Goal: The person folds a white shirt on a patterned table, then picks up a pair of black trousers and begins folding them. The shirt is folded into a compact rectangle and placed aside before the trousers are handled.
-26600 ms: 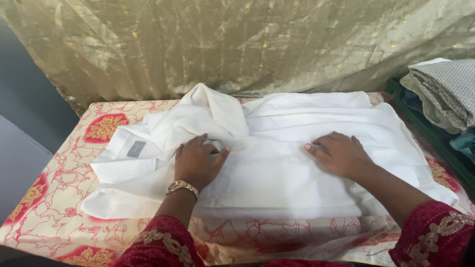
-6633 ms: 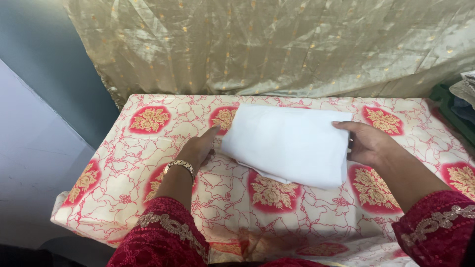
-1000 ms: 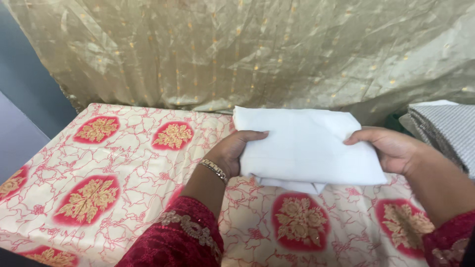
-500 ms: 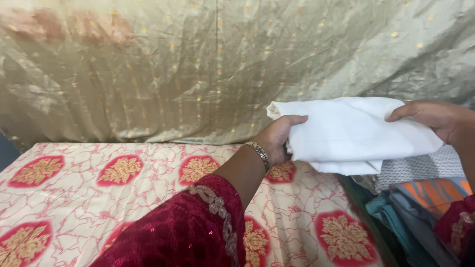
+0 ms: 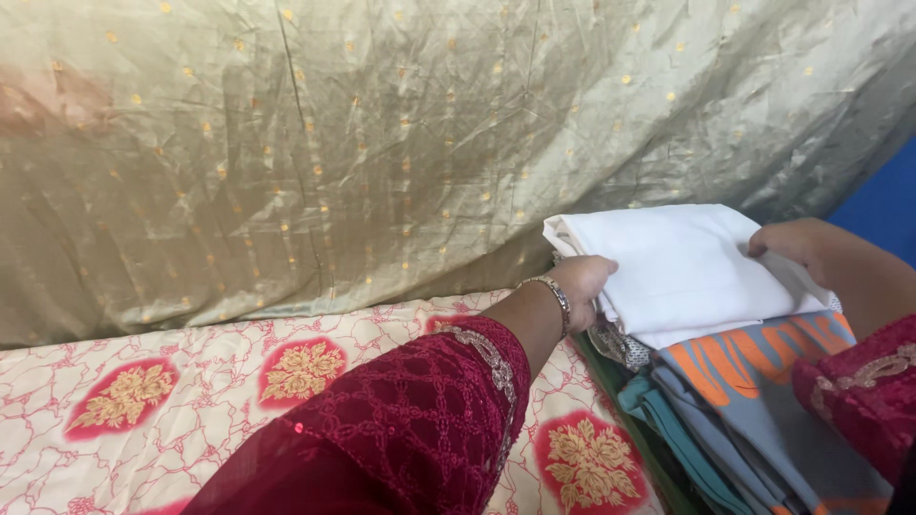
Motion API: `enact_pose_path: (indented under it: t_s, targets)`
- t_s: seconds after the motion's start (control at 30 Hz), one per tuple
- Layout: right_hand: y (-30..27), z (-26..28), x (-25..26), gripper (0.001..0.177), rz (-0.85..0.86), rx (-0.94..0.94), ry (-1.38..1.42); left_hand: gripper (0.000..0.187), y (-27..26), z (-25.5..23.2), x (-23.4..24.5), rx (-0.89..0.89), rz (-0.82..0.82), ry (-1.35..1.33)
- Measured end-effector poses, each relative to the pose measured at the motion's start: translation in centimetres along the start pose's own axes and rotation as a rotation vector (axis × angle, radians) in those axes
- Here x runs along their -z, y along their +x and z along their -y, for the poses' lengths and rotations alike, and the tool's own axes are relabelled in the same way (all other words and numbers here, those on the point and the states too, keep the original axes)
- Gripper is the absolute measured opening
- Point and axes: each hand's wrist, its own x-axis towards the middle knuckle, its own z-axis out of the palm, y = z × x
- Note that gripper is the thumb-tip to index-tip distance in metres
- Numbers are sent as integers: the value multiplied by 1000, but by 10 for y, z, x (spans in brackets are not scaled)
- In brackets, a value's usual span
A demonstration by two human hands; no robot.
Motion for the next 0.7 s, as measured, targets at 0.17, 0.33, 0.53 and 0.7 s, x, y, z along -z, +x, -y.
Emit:
enact_pose_path:
  t_s: [0.17,0.33,0.53,0.7]
  targets:
    - [19,-3,2,45,-146,30,63,43,10,-2,-4,-119,93,-56]
    - [8,13,19,48,-227,297,-636,54,-28,-16,-35,-85,-149,378]
    - [-71,62,-16,77,-261,431,-422,104,-85,-36,-64,-444,-459,1585]
    - [-103,76,-60,96,-21,408,-627,88,-76,-26,-72,-314,-125,2051]
